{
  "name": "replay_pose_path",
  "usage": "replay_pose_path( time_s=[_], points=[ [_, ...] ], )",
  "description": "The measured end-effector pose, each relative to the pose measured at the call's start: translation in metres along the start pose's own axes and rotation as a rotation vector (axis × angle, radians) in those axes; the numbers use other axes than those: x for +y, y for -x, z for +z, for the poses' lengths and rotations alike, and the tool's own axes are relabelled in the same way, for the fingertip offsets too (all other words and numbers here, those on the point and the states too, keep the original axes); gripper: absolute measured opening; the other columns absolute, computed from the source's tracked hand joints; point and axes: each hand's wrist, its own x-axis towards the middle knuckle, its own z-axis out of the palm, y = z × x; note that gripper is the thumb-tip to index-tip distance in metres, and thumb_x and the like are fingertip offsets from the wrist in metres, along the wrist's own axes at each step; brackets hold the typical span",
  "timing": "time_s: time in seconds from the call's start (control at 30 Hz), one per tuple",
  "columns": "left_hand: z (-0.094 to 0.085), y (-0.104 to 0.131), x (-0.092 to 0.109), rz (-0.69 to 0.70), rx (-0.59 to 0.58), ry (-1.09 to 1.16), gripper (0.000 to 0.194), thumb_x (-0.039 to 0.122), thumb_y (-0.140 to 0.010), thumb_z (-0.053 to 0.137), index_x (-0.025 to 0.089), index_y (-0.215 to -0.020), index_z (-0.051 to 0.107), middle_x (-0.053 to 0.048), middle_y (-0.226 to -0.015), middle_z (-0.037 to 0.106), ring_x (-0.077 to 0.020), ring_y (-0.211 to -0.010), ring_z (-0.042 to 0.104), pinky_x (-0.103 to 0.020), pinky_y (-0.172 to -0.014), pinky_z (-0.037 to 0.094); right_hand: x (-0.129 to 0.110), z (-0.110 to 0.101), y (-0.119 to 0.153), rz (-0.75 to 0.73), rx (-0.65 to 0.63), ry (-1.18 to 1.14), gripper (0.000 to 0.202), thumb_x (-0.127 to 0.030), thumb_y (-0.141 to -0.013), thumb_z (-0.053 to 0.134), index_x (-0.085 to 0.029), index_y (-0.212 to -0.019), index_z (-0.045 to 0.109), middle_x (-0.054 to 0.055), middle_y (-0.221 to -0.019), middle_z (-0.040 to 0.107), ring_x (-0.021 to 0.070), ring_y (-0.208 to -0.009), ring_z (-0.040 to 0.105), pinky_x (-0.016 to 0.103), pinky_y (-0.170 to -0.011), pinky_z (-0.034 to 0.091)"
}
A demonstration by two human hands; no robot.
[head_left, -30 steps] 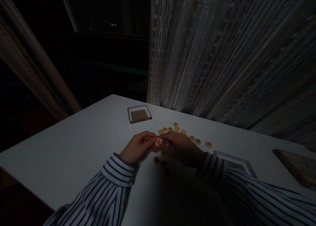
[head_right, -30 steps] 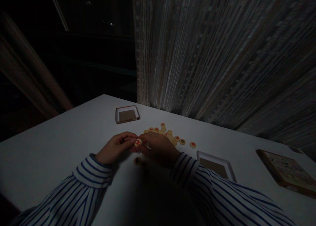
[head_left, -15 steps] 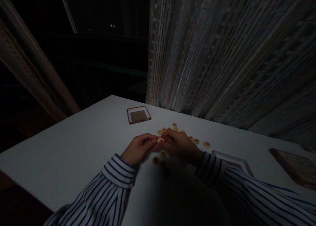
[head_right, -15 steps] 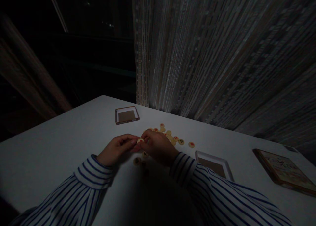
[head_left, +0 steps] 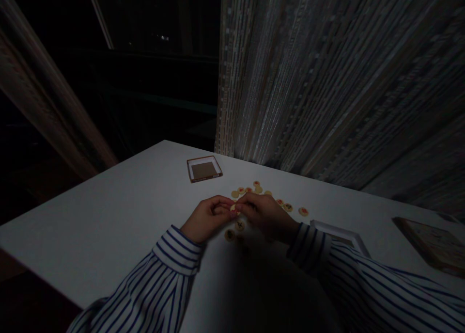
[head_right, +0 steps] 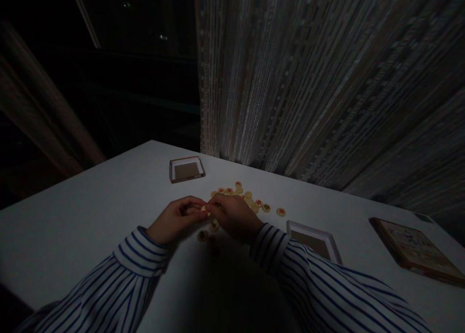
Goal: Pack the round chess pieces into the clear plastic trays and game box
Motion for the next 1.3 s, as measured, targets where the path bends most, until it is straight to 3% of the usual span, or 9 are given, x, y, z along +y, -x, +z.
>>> replay_pose_path(
  time_s=[0.33,0.83,1.3],
  points=[
    [0.001,0.001,0.002,0.028,0.024,-0.005,0.028,0.028,-0.06,0.071,0.012,-0.08,0.059,-0.001,-0.069,0.063,-0.0098,-0.063,0.058,-0.023,-0.064,0.045,-0.002,-0.003,0.003,-0.061,-0.032,0.009,0.025,-0.019,-0.083,0.042,-0.02,-0.093,0.065,0.002,-0.084,0.067,0.0122,-0.076,0.059,0.024,-0.069,0.041],
    [0.001,0.003,0.007,0.084,0.066,-0.007,0.029,0.03,-0.059,0.071,0.013,-0.08,0.061,-0.002,-0.069,0.065,-0.0123,-0.063,0.06,-0.027,-0.065,0.048,-0.007,-0.01,0.013,-0.112,-0.048,0.108,0.027,-0.02,-0.082,0.044,-0.025,-0.099,0.063,-0.001,-0.083,0.068,0.012,-0.073,0.061,0.022,-0.064,0.041],
    [0.008,0.007,0.012,0.099,0.092,-0.012,0.027,0.034,-0.06,0.069,0.012,-0.075,0.065,-0.001,-0.057,0.064,-0.0101,-0.053,0.056,-0.023,-0.059,0.046,-0.006,-0.025,0.034,-0.026,-0.04,0.174,0.029,-0.023,-0.081,0.043,-0.018,-0.1,0.062,0.004,-0.088,0.068,0.0146,-0.078,0.062,0.025,-0.071,0.043]
  ],
)
